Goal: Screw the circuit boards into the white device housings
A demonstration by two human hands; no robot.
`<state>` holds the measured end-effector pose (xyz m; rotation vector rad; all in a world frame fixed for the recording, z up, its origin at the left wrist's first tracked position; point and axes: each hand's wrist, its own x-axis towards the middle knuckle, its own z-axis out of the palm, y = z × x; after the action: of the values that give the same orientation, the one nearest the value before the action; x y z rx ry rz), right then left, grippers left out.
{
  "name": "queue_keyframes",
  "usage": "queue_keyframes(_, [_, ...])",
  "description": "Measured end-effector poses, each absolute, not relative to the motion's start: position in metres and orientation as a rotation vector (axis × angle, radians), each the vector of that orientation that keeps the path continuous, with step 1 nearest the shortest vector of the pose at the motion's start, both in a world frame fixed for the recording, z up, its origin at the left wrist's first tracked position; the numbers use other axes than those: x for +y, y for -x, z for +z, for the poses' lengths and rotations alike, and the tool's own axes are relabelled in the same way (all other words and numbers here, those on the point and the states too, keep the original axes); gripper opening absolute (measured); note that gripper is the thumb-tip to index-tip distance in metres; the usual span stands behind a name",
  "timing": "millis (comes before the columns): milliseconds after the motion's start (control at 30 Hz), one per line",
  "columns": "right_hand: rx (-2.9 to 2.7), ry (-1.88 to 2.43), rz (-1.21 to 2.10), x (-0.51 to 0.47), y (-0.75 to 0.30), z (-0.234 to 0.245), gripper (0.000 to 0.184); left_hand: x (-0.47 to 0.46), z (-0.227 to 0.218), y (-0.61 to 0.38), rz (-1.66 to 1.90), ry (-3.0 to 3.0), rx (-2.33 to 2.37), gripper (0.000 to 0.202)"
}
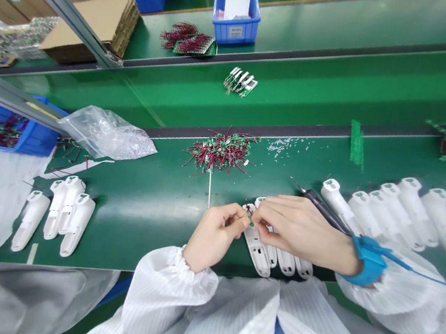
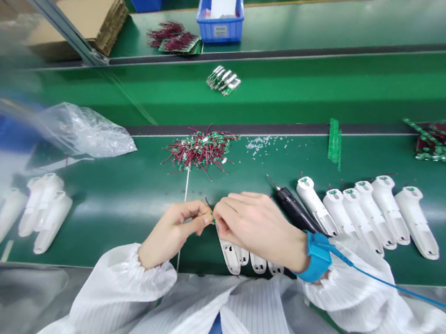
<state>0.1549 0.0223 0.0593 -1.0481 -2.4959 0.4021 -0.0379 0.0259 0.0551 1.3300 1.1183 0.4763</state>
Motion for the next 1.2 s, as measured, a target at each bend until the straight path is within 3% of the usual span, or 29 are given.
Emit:
queue_keyframes(333, [-1.809, 1.353, 1.314, 0.025, -0.157, 0.063, 0.010, 0.023, 0.058, 0.028, 0.759, -1.308, 1.157, 0.019])
queue_keyframes(467, [-1.766, 1.382, 1.342, 0.023, -0.155, 0.064, 0.012, 0.021, 0.057, 0.032, 0.784, -1.315, 1.210, 0.016])
queue_keyframes(733, [-1.687, 1.520, 1.296, 0.012, -0.171, 0.051, 0.041, 0.083, 0.016, 0.116, 1.076, -1.312, 1.817, 0.018])
queue_keyframes(1033, [-1.569, 1.584, 1.366, -0.003, -0.173, 0.041, 0.043, 0.157, -0.011, 0.169, 1.059, -1.471, 2.108, 0.017])
queue_keyframes(1200, [-1.463, 1.609, 1.383, -0.008, -0.177, 0.037, 0.036, 0.122, -0.022, 0.125, 0.847, -1.790, 1.825, 0.004])
